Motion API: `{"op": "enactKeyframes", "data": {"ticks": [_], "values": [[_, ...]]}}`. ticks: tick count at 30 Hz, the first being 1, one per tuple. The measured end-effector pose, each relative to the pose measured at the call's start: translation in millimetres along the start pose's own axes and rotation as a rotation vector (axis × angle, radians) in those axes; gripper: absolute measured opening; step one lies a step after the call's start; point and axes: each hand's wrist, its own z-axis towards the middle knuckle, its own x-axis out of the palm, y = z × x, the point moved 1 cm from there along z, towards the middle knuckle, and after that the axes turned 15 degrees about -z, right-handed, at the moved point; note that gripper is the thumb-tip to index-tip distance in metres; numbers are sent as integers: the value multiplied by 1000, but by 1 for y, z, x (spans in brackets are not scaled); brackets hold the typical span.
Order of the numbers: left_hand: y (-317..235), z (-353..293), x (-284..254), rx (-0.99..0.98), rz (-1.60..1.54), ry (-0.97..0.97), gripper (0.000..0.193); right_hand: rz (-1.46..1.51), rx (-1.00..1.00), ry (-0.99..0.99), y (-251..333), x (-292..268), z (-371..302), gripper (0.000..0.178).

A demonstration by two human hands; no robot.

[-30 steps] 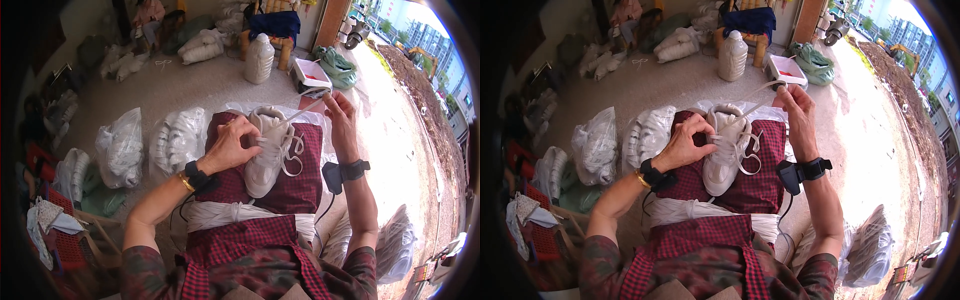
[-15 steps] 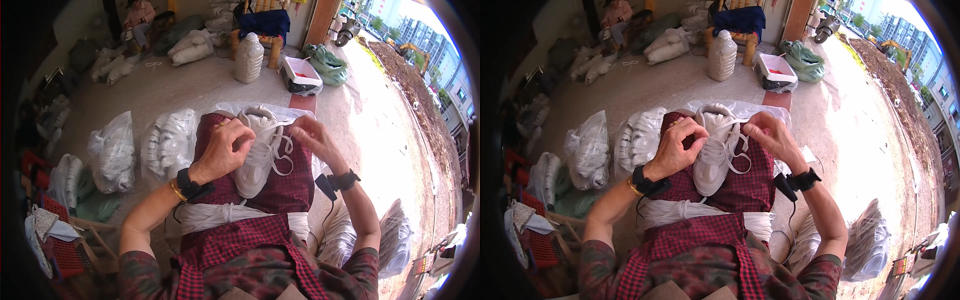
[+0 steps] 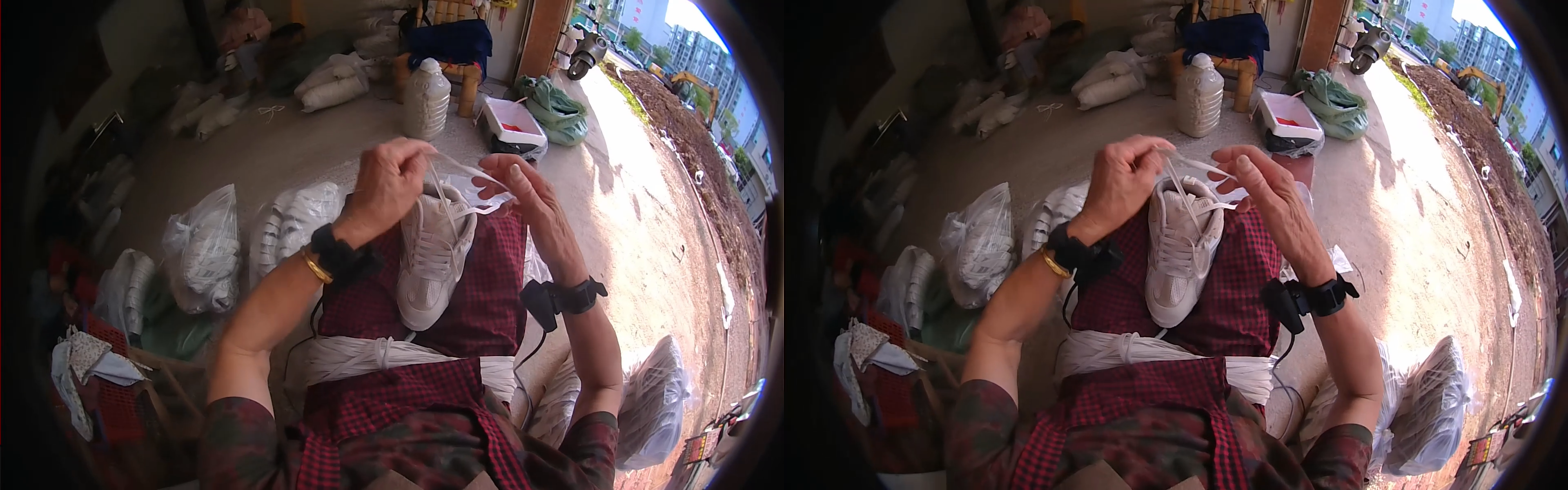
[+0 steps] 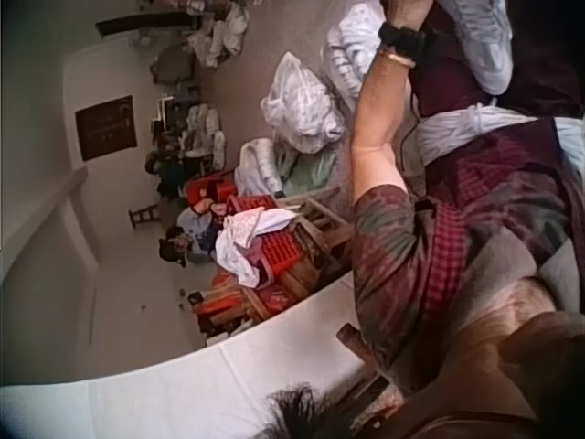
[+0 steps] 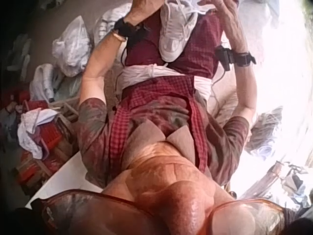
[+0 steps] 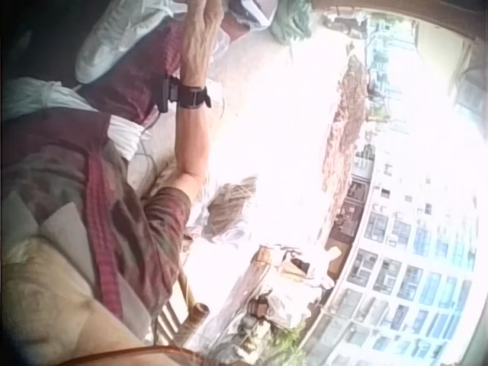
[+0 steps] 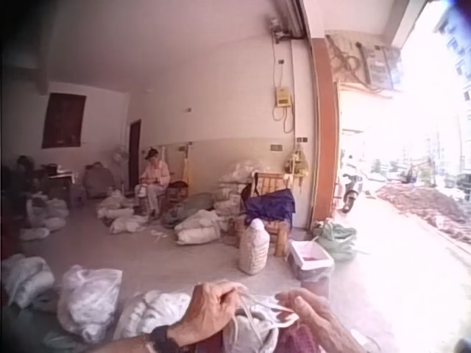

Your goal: The person is inserting laces into white athletic shoes and tying them.

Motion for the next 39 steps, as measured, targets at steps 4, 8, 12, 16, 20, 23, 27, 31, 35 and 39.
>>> {"op": "enactKeyframes", "data": {"ticks": [4, 8, 12, 16, 20, 23, 27, 31, 35, 39], "values": [[24, 45, -64, -294, -262, -276, 21, -47, -84, 124, -39, 5, -14, 25], [26, 61, -68, -383, -304, -192, 25, -436, -115, 124, -35, 16, -30, 32], [28, 71, -66, -466, -322, -194, 25, -597, -170, 167, -29, 28, -36, 29], [36, 89, -73, -430, -417, -367, 24, -759, -372, 102, -31, 31, -36, 30], [44, 77, -62, -536, -368, -155, 41, -630, -251, 116, -32, 28, -35, 38], [57, 49, -58, -633, -253, 66, 58, -478, -103, 104, -34, 31, -36, 44], [64, 15, -37, -471, -109, 268, 49, -491, -201, 67, -39, 41, -29, 37], [34, -8, -14, -314, -19, 432, 27, -516, -153, 151, -56, 27, -15, 31], [21, -28, -18, -336, -39, 313, 19, -577, -213, 194, -62, 16, -4, 33], [25, -33, -14, -280, -119, 226, 14, -597, -1, 306, -47, 17, 1, 35]]}}
